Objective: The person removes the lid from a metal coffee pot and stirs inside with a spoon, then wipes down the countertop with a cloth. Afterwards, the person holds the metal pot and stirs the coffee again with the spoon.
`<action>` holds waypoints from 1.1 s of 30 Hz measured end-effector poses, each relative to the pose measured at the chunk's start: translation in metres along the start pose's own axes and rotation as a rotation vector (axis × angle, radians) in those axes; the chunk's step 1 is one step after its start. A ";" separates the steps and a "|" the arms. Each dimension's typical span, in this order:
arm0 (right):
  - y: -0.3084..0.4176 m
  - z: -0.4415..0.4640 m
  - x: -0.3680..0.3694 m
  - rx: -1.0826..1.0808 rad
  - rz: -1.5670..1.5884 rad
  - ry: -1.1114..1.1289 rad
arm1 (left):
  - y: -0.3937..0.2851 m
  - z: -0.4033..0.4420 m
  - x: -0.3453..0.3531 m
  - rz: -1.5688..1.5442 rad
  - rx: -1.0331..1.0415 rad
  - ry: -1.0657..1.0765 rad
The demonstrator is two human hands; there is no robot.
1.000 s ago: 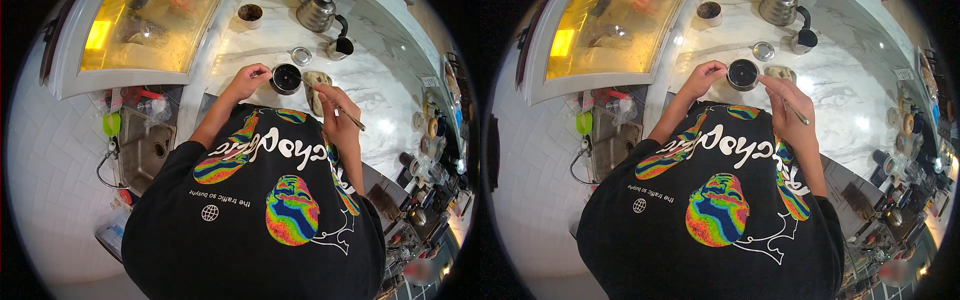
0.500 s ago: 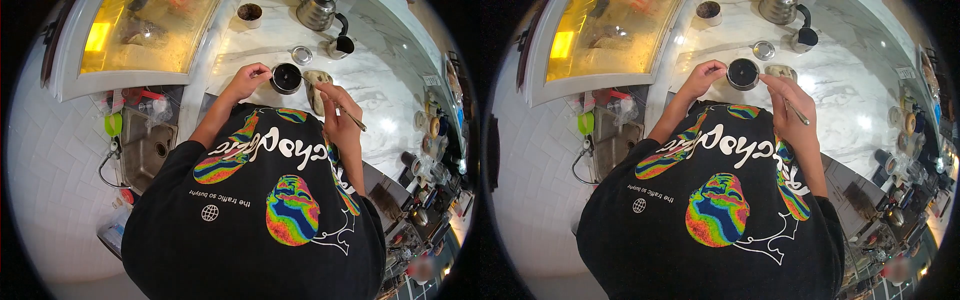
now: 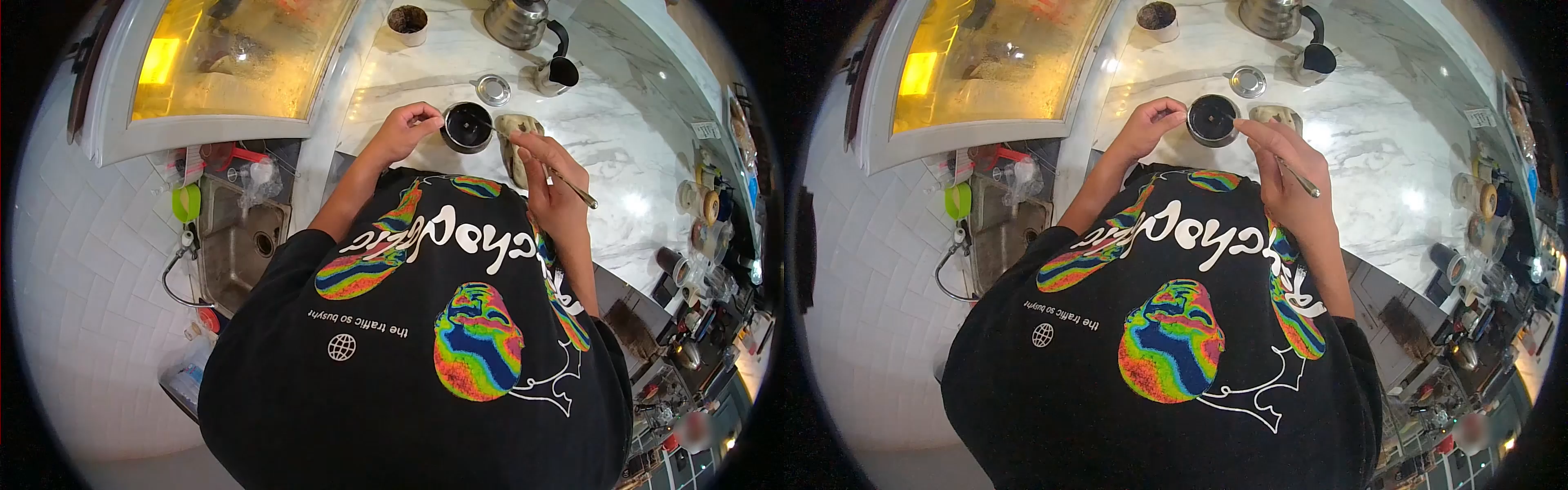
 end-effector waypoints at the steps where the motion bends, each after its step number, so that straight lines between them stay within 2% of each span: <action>1: 0.000 0.000 0.000 0.001 -0.003 0.012 | 0.001 0.000 0.000 -0.001 -0.006 0.001; 33: -0.004 0.002 -0.002 0.009 -0.007 -0.016 | -0.003 -0.003 0.002 -0.026 0.012 -0.056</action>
Point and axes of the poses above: each hand's wrist, its own z-axis towards the middle knuckle, its own x-axis out of the palm, y = z × x, the point moved 5 cm from there along z, towards the middle knuckle, and after that the axes turned 7 degrees about -z, right-handed, at the moved point
